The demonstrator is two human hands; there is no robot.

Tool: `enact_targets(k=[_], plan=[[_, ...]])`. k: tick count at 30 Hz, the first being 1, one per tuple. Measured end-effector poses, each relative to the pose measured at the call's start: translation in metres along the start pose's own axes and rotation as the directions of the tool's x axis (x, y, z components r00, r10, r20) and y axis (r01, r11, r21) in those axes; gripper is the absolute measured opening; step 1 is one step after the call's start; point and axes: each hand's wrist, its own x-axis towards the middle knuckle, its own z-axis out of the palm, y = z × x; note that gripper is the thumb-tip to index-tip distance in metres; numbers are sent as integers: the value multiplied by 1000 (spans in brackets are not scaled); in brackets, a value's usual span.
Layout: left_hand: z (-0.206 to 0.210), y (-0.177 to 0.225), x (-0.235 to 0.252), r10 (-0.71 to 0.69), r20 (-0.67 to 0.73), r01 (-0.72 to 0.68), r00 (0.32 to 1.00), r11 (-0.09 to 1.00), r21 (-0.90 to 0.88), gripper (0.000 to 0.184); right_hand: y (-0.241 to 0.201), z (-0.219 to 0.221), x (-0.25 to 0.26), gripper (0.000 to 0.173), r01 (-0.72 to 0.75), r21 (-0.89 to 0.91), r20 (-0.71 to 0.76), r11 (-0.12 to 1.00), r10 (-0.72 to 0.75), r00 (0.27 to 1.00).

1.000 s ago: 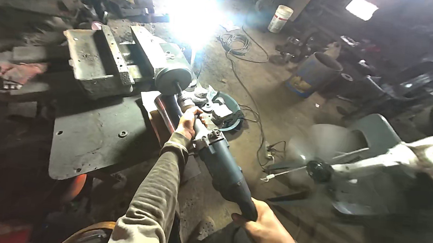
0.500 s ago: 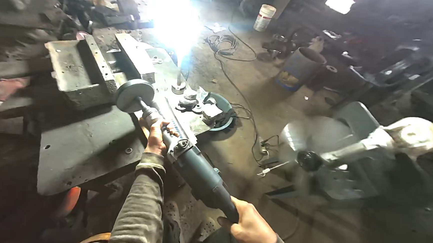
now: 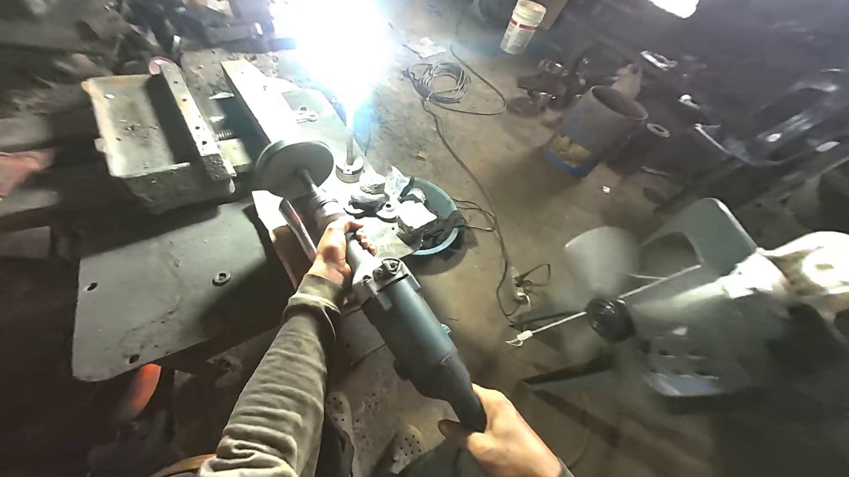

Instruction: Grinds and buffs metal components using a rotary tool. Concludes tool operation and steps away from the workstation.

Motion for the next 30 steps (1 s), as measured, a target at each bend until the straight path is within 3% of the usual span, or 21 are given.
enact_targets(k=[11,19,25,30], plan=[[35,-10,37,-181,-157,196,971,977,85,9,11,-10,6,30,6,218,22,976,-11,1000],[40,-19,49,-216,-224,240,950,967,87,10,20,-12,7,45,-50,340,95,939,19,995],[29,-9,29,-151,-165,166,975,983,82,11,12,-8,2,34,-10,247,55,969,-4,998],[-7,-1,-4,9,-21,-6,1000,986,165,15,3,4,0,33,25,85,27,996,-28,999]])
